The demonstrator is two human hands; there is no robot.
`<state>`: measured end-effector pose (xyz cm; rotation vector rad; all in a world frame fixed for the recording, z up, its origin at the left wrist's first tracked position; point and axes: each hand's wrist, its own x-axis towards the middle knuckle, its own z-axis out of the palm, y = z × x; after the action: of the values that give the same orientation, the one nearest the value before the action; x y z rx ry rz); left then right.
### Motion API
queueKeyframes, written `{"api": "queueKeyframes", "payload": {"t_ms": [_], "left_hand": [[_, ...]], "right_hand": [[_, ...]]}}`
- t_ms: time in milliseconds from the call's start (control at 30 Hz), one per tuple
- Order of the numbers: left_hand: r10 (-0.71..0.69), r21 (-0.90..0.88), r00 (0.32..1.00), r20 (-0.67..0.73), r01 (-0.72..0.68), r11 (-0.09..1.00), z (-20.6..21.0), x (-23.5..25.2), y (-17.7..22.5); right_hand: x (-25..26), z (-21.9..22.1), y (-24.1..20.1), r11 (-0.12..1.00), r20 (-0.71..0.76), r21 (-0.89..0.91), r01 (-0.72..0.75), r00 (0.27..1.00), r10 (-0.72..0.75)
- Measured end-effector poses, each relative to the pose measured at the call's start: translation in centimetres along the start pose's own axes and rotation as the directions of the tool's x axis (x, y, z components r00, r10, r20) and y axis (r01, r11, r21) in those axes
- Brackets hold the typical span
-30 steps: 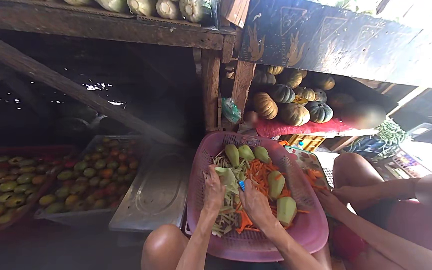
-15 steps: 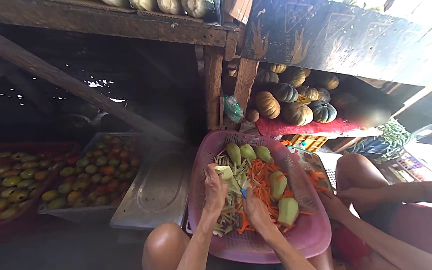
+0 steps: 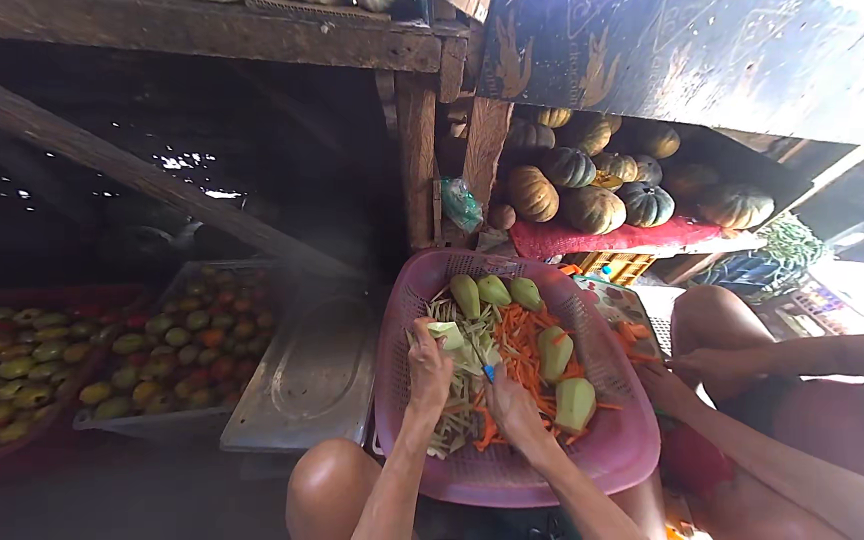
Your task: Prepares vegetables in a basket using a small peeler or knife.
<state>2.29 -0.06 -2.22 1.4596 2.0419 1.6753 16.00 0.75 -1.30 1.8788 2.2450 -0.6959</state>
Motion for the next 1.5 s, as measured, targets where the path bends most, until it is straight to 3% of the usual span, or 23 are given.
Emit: {"api": "queueKeyframes", "payload": {"t_ms": [133,300,467,700,800,900,967,1100,1300,1500], "left_hand": [[0.031,-0.012,1.000,0.000,-0.031,0.999,0.8,-0.3,-0.4],[0.006,-0.046,0.993,-0.115,-0.012,0.999,-0.1,0.6,-0.5],[-0.057,-0.060,0.998,-0.036,0.054,0.997,0.9,-0.1,-0.4],[-0.067,-0.044,0.998,-0.017,0.066,0.997,2.0,-0.2,-0.2],[-0.046,-0.011,0.999,-0.021,0.046,0.999,1.7,-0.4,-0.5],[-0.126,0.046,0.990,0.059,0.124,0.991,0.9,-1.2,0.6],[-0.117,0.004,0.990,0.074,0.117,0.993,0.3,-1.3,0.6],[-0.086,-0.122,0.996,-0.027,0.082,0.989,-0.8,0.4,-1.8],[-0.144,0.028,0.984,0.101,0.142,0.989,-0.2,-0.9,2.3],[-0.197,-0.097,0.980,-0.014,0.194,0.976,-0.1,-0.1,0.6]], "right_hand": [[-1.4,-2.2,-1.9,0.988,-0.167,0.035,0.148,0.976,-0.140],[0.8,0.8,0.9,0.999,0.058,0.026,-0.033,0.998,0.031],[-1.3,-1.8,-1.1,0.990,-0.107,0.061,0.130,0.987,-0.123],[0.3,-0.3,0.5,1.000,0.032,-0.005,0.027,0.999,-0.027],[0.2,-0.8,0.0,0.998,0.054,0.048,0.031,0.998,-0.034],[0.0,-1.1,-0.5,0.989,0.070,0.146,0.026,0.997,-0.036],[-0.1,-0.6,0.4,0.982,0.047,0.182,0.056,0.997,-0.066],[0.1,1.6,3.3,0.971,0.051,0.235,0.051,0.997,-0.064],[-2.3,-3.5,-1.1,0.982,-0.018,0.168,0.083,0.997,-0.081],[0.2,1.5,1.7,0.998,0.109,0.056,0.020,0.994,-0.026]]}}
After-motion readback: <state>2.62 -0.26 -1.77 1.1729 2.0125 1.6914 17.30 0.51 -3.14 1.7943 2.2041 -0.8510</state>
